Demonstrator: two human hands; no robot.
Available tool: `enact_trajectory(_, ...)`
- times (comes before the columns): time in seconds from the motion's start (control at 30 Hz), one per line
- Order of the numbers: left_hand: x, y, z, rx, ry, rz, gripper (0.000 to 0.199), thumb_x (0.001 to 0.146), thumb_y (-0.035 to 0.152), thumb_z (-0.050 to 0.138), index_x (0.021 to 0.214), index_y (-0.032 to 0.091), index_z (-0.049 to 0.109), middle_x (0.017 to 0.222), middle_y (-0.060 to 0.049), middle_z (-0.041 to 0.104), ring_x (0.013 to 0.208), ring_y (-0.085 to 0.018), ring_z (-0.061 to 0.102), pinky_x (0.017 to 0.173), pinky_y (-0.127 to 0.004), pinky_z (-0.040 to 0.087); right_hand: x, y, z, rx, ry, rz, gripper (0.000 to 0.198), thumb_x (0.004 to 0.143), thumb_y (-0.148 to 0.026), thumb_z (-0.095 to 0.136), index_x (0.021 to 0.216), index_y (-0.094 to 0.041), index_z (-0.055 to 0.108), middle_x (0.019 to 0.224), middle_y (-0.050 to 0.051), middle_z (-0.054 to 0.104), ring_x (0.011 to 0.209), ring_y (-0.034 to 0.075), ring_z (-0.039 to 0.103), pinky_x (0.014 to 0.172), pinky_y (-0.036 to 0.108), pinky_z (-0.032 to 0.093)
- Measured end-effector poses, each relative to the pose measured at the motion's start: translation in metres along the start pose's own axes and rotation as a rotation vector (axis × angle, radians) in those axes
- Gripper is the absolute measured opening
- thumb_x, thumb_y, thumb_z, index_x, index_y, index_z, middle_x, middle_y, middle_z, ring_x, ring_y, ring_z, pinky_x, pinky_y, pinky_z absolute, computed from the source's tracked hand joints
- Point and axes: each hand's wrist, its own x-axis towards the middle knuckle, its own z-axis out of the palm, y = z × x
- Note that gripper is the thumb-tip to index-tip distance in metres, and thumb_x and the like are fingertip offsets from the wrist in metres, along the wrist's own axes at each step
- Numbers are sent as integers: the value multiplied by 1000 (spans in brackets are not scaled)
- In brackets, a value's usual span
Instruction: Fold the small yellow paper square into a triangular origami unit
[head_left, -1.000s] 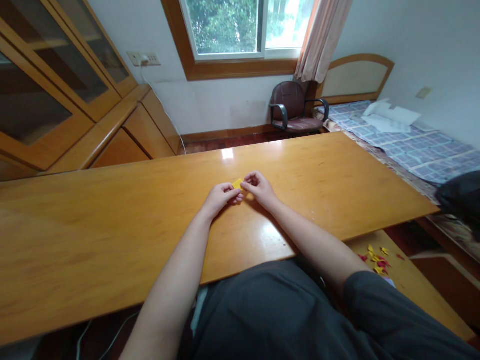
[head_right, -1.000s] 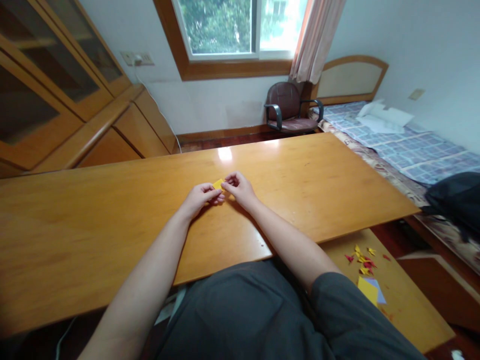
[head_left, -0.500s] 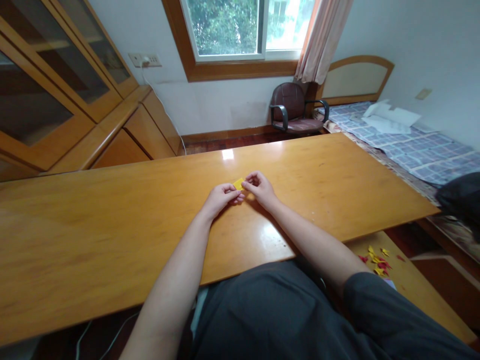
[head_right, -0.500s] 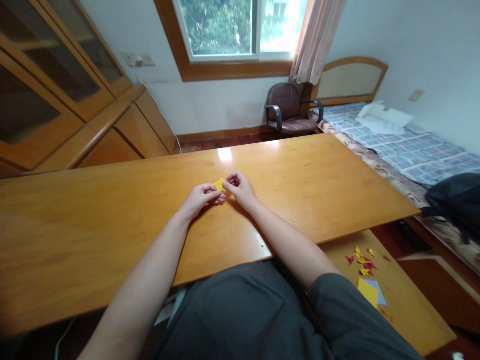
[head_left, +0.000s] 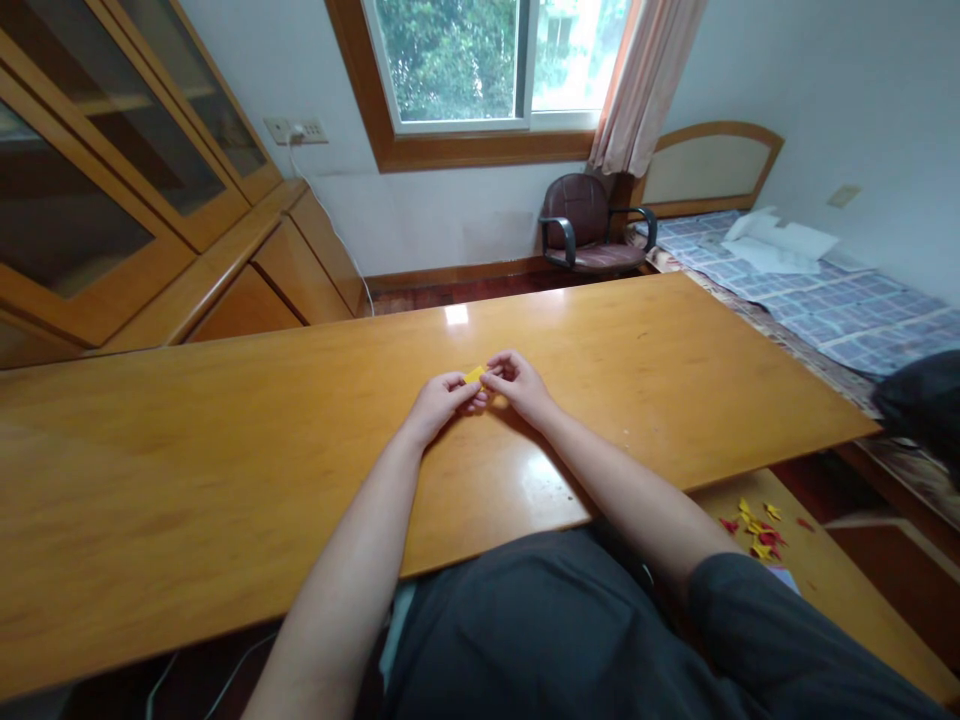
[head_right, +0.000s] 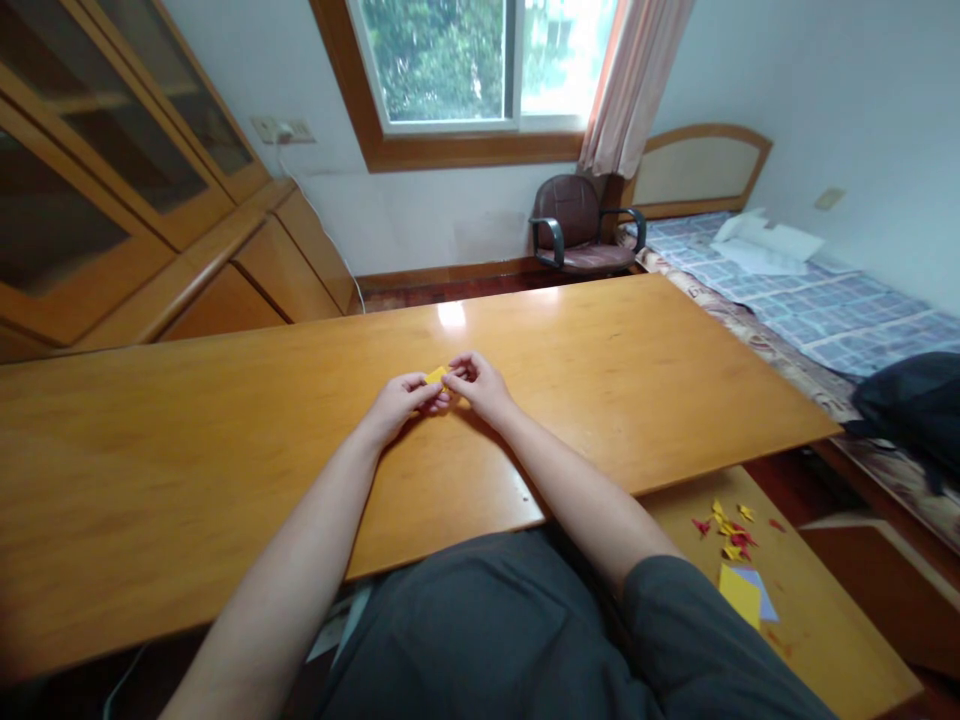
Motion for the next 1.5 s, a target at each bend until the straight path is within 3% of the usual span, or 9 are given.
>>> enact_trajectory(0.33,1,-1,3,0,60,-11,37,64,44,80,71,13,61,80,-9,74,62,-13,65,60,-25,49,0,-2,-1,-57,52,-30,35,66,-38,76,85,-19,54,74,-3,59,68,12,55,67,27,43)
enact_trajectory(0.6,1,-2,1,-22,31,7,32,65,38,79,68,15,58,81,-8,75,66,-13,66,62,-24,49,0,2,-2,-113,87,-72,31,68,-39,76,76,-20,52,69,-4,54,64,11,51,63,26,40)
enact_trajectory(1.13,-1,-2,-1,-64,-2,29,30,62,29,77,80,15,58,83,-9,75,73,-18,69,65,-26,50,2,0,-3,-72,133,-58,35,65,-42,77,74,-20,51,69,-4,55,65,12,51,65,27,41)
enact_trajectory(1.5,2,-4,0,20,30,52,40,64,49,78,75,14,63,78,-7,72,64,-14,64,62,-25,50,-2,-5,0,-51,39,8,40,63,-46,78,81,-20,53,71,-3,57,67,12,54,67,28,44)
